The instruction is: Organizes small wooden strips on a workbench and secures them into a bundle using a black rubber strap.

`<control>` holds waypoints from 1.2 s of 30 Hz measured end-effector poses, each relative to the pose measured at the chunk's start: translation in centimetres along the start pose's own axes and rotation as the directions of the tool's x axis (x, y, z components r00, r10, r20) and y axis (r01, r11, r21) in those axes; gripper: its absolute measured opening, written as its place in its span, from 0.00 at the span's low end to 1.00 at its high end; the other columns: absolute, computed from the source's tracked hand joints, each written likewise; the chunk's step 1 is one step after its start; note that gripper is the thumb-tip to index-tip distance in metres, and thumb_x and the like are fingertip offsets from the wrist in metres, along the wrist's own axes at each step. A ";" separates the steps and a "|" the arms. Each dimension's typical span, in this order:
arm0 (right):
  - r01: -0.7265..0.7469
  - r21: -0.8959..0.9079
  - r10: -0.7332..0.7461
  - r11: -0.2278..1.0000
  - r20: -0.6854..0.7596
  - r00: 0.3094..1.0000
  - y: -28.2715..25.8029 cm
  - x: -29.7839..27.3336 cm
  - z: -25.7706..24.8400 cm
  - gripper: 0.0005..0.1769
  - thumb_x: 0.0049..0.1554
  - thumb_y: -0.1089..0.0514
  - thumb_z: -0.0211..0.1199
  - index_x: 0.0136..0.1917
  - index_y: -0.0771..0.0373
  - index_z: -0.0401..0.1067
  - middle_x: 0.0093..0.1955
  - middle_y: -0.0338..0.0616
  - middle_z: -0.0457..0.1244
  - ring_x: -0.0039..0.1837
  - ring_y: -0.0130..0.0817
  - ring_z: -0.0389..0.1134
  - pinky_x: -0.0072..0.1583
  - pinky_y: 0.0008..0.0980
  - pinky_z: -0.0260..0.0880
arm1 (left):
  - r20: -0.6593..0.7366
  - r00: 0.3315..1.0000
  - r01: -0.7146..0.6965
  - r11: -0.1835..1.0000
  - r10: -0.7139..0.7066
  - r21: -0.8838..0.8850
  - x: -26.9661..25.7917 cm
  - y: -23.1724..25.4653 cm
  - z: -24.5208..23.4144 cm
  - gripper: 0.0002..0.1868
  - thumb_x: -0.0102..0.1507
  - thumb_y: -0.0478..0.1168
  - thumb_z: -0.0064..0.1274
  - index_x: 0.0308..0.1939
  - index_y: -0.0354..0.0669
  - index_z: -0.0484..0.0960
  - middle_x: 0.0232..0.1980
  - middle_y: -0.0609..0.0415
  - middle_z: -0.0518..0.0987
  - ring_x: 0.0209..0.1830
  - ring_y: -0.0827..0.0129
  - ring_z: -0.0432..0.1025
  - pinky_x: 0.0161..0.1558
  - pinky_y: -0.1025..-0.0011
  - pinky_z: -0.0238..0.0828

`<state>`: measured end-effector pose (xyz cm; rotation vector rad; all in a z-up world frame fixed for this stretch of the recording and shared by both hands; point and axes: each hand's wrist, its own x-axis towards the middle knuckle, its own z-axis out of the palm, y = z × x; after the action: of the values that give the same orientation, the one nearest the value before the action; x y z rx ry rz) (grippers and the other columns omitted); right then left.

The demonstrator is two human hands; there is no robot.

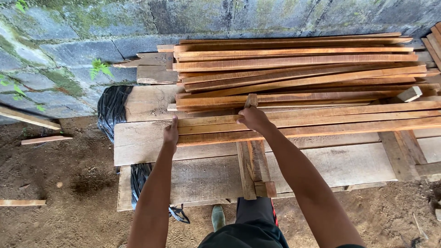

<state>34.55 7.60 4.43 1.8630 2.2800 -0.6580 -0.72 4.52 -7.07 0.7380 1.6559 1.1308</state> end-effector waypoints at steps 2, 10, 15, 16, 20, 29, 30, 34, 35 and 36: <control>0.011 0.003 -0.011 1.000 -0.004 1.000 -0.3 -0.1 -0.3 0.22 0.59 0.44 0.62 0.65 0.47 0.77 0.56 0.59 0.70 0.63 0.59 0.71 0.63 0.55 0.72 | -0.004 1.000 -0.008 1.000 0.008 0.018 3.4 -3.6 -0.4 0.38 0.66 0.74 0.50 0.30 0.39 0.84 0.26 0.51 0.73 0.26 0.64 0.71 0.29 0.66 0.67; 0.041 -0.021 -0.041 0.999 -0.010 0.999 -2.1 0.0 0.0 0.21 0.61 0.44 0.62 0.65 0.49 0.77 0.55 0.56 0.71 0.61 0.56 0.73 0.62 0.55 0.73 | -0.048 0.999 0.004 0.998 -0.001 0.064 6.0 -5.6 -2.3 0.42 0.67 0.76 0.50 0.41 0.35 0.86 0.33 0.47 0.78 0.35 0.61 0.73 0.37 0.63 0.66; 0.040 -0.059 -0.040 0.997 0.006 0.999 -2.2 1.1 -0.2 0.22 0.58 0.41 0.65 0.62 0.47 0.79 0.56 0.56 0.72 0.61 0.56 0.73 0.61 0.55 0.74 | 0.088 0.982 0.163 0.985 -0.168 0.056 0.0 2.6 -4.4 0.43 0.73 0.69 0.34 0.65 0.29 0.71 0.54 0.42 0.81 0.55 0.58 0.77 0.49 0.62 0.65; 0.042 -0.058 -0.042 0.997 0.005 0.999 -2.1 1.3 -0.2 0.22 0.58 0.41 0.65 0.62 0.47 0.79 0.56 0.56 0.72 0.61 0.56 0.73 0.61 0.55 0.74 | 0.086 0.982 0.162 0.985 -0.166 0.056 -0.4 3.2 -4.5 0.43 0.73 0.69 0.34 0.65 0.29 0.71 0.54 0.42 0.81 0.55 0.58 0.77 0.49 0.62 0.65; 0.070 -0.074 -0.069 0.995 0.014 0.998 -2.2 0.9 -0.6 0.21 0.58 0.40 0.63 0.60 0.48 0.80 0.54 0.56 0.72 0.60 0.58 0.73 0.60 0.55 0.74 | 0.231 0.959 0.191 0.976 -0.162 -0.107 -2.9 5.8 -4.8 0.48 0.74 0.68 0.22 0.76 0.22 0.52 0.72 0.19 0.61 0.75 0.33 0.57 0.75 0.42 0.49; 0.099 -0.067 -0.099 0.993 -0.003 0.995 -2.1 -1.8 -1.9 0.22 0.61 0.42 0.57 0.64 0.49 0.77 0.53 0.58 0.72 0.59 0.60 0.73 0.60 0.57 0.73 | 0.229 0.964 0.167 0.977 -0.134 -0.132 -5.5 7.9 -4.3 0.47 0.74 0.67 0.19 0.76 0.25 0.56 0.73 0.21 0.62 0.77 0.35 0.55 0.76 0.46 0.47; 0.106 -0.080 -0.107 0.991 -0.004 0.994 -1.6 -1.8 -1.9 0.22 0.61 0.41 0.56 0.63 0.49 0.77 0.53 0.57 0.72 0.59 0.59 0.73 0.60 0.57 0.73 | 0.234 0.962 0.171 0.977 -0.138 -0.126 -5.9 8.2 -4.1 0.47 0.74 0.68 0.20 0.76 0.26 0.57 0.73 0.20 0.61 0.77 0.34 0.54 0.77 0.46 0.46; 0.108 -0.122 -0.108 0.987 0.003 0.994 -0.4 -2.0 -1.4 0.23 0.62 0.41 0.54 0.67 0.46 0.73 0.54 0.56 0.72 0.60 0.57 0.73 0.61 0.56 0.73 | 0.160 0.975 0.171 0.979 -0.152 -0.111 -3.0 5.0 -3.6 0.44 0.75 0.66 0.24 0.70 0.26 0.67 0.44 0.50 0.74 0.42 0.68 0.70 0.62 0.63 0.66; 0.116 -0.111 -0.117 0.987 0.001 0.993 -0.3 -2.1 -1.2 0.24 0.63 0.41 0.52 0.69 0.47 0.71 0.55 0.56 0.71 0.60 0.58 0.73 0.61 0.57 0.72 | 0.168 0.976 0.153 0.985 -0.137 -0.082 -3.9 5.8 -3.6 0.45 0.74 0.67 0.23 0.72 0.26 0.65 0.58 0.36 0.70 0.59 0.52 0.63 0.69 0.55 0.58; 0.123 -0.102 -0.124 0.987 -0.006 0.992 -0.2 -2.0 -1.3 0.25 0.64 0.42 0.51 0.71 0.48 0.70 0.55 0.57 0.71 0.61 0.59 0.72 0.61 0.57 0.71 | 0.178 0.977 0.128 0.990 -0.117 -0.054 -4.5 6.8 -3.4 0.46 0.74 0.67 0.22 0.74 0.26 0.62 0.71 0.22 0.65 0.76 0.35 0.57 0.76 0.46 0.49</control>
<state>35.09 6.35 6.38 1.6972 2.4043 -0.5363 -2.55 2.12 1.21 0.6646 1.4899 0.9990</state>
